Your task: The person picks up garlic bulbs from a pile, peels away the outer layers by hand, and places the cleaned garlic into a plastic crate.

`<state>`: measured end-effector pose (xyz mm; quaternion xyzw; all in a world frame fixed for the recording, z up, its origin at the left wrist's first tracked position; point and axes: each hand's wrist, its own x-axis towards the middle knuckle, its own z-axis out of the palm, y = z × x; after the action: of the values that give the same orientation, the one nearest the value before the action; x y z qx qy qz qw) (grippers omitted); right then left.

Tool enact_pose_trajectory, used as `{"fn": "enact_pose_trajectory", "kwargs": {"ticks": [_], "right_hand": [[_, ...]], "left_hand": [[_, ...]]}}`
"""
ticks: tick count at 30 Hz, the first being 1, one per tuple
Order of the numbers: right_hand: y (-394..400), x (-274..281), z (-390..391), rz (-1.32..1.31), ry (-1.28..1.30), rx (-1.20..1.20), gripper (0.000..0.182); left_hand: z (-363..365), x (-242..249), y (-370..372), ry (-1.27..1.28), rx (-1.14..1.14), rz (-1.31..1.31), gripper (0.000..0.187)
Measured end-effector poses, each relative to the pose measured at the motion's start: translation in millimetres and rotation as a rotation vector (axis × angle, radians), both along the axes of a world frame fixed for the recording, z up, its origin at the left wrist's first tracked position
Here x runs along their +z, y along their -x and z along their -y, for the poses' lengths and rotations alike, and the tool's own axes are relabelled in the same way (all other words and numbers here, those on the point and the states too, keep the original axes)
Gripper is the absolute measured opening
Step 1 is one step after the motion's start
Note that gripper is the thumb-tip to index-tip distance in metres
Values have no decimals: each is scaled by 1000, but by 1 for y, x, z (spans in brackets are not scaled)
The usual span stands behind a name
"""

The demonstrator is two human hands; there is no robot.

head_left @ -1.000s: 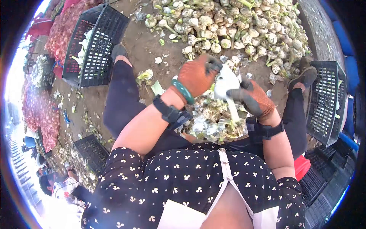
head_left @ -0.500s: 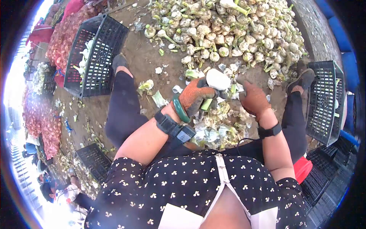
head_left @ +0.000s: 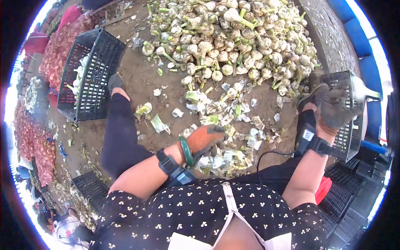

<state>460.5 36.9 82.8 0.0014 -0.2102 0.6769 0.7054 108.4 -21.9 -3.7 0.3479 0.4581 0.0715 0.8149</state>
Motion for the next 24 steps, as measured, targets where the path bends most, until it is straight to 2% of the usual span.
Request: {"fn": "enact_pose_trajectory", "kwargs": {"ticks": [2,4,6,8,10,11,12,13,14,16,18,20,22,23,24], "right_hand": [[-9,-18,-36,324,182,-255,52],[34,-61,-82,1101,546,-444,55],[61,-115,-119,2087,412,-204,55],[77,-182,-145,2540,72,-263,60],[97,-197,-167,2702,282,169,68],[94,-220,-173,2771,217,138,68],[100,-221,-175,2769,201,156,68],[102,-213,-176,2725,271,120,64],[103,-205,-175,2683,343,77,60],[102,-193,-166,2654,350,15,55],[98,-188,-146,2057,627,-195,57],[115,-143,-112,1140,682,-64,46],[124,-115,-81,675,620,94,38],[125,-101,-65,599,623,165,35],[127,-86,-49,521,626,235,32]], "left_hand": [[8,-7,-1,39,-76,-47,44],[31,-36,2,-93,-196,-47,39],[62,-75,9,-178,-256,12,35],[56,-81,16,-226,-288,10,34],[40,-71,20,-271,-323,2,33],[26,-58,18,-305,-345,-86,31],[13,-43,15,-339,-367,-169,29],[6,-31,12,-229,-312,-205,29],[5,-36,11,-228,-305,-199,29],[3,-40,7,-599,-127,-279,30],[-10,-36,5,-579,-108,-231,31],[-24,-23,3,-475,-127,-264,37],[-29,-17,1,-233,107,-95,37],[-32,-8,-1,-161,310,137,39],[-35,14,-9,-115,392,158,41]]}}
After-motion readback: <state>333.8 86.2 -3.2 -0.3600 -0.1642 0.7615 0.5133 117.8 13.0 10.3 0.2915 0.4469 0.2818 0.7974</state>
